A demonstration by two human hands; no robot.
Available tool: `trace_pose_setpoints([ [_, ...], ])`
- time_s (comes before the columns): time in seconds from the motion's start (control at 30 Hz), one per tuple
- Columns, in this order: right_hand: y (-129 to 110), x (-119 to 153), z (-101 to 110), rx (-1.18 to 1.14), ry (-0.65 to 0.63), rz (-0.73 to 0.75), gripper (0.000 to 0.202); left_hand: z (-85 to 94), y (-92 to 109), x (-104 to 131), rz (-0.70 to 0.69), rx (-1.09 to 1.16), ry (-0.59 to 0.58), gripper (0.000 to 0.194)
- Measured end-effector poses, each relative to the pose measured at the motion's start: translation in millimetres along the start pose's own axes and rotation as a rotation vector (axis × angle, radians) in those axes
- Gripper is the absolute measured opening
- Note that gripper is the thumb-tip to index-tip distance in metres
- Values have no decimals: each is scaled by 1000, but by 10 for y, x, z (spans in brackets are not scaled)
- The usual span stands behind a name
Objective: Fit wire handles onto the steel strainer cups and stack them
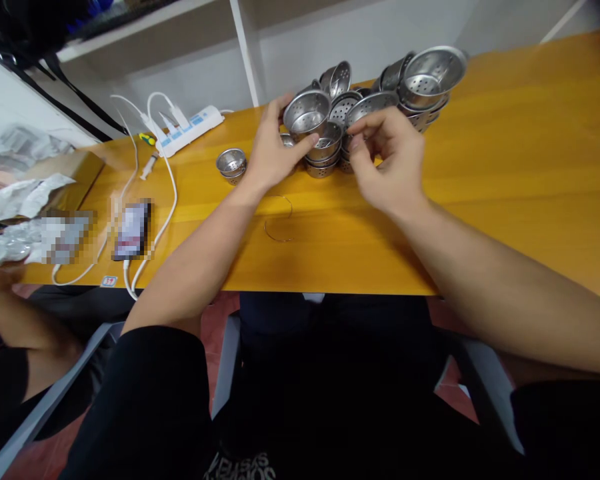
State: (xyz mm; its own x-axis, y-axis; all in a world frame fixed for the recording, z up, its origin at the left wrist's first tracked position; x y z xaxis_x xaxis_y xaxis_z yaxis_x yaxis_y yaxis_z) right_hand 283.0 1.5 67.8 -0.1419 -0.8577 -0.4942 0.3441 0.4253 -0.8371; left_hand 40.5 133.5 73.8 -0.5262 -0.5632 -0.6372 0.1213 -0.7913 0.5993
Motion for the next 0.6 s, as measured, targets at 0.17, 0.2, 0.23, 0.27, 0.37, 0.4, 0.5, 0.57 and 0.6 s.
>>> trace_pose_setpoints([
  [0.17, -59, 0, 53, -24, 36, 96, 47, -194, -224, -270, 47, -191, 12, 93],
  [0.2, -49, -5, 52, -26, 22, 91, 46, -253, -261, -289, 49, -182, -3, 94],
  [0.23, -33, -10, 45, -27, 1, 82, 44, -301, -296, -299, 49, -170, -10, 95],
  [0.27, -16, -12, 38, -29, -19, 72, 43, -339, -328, -301, 51, -159, -13, 97],
  [0.37, 9, -12, 32, -22, -28, 66, 44, -389, -395, -295, 56, -122, -7, 94],
  [0.4, 10, -12, 29, -7, -22, 64, 44, -391, -404, -295, 55, -110, -1, 92],
  [0.5, -7, -17, 15, 31, -13, 49, 46, -384, -413, -302, 53, -61, 16, 89],
  [0.57, -29, -15, 21, 25, -2, 50, 48, -393, -408, -303, 44, -10, 6, 94],
  [0.6, -37, -12, 23, 21, -4, 48, 48, -395, -401, -298, 38, 15, -3, 98],
])
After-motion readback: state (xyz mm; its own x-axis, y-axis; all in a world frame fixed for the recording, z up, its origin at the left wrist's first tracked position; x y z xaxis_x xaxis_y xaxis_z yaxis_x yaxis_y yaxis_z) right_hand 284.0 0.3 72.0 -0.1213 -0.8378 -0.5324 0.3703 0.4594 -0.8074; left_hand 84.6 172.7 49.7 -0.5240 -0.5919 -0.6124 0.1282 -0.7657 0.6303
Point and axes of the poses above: each hand's wrist, its own x-axis away from the middle knuckle, its own z-axis out of the back of the hand, y = z × x, the point moved 6 cm from there along -x, towards the middle knuckle, and after that the axes turned 12 degrees about -z, right-handed, at the moved point
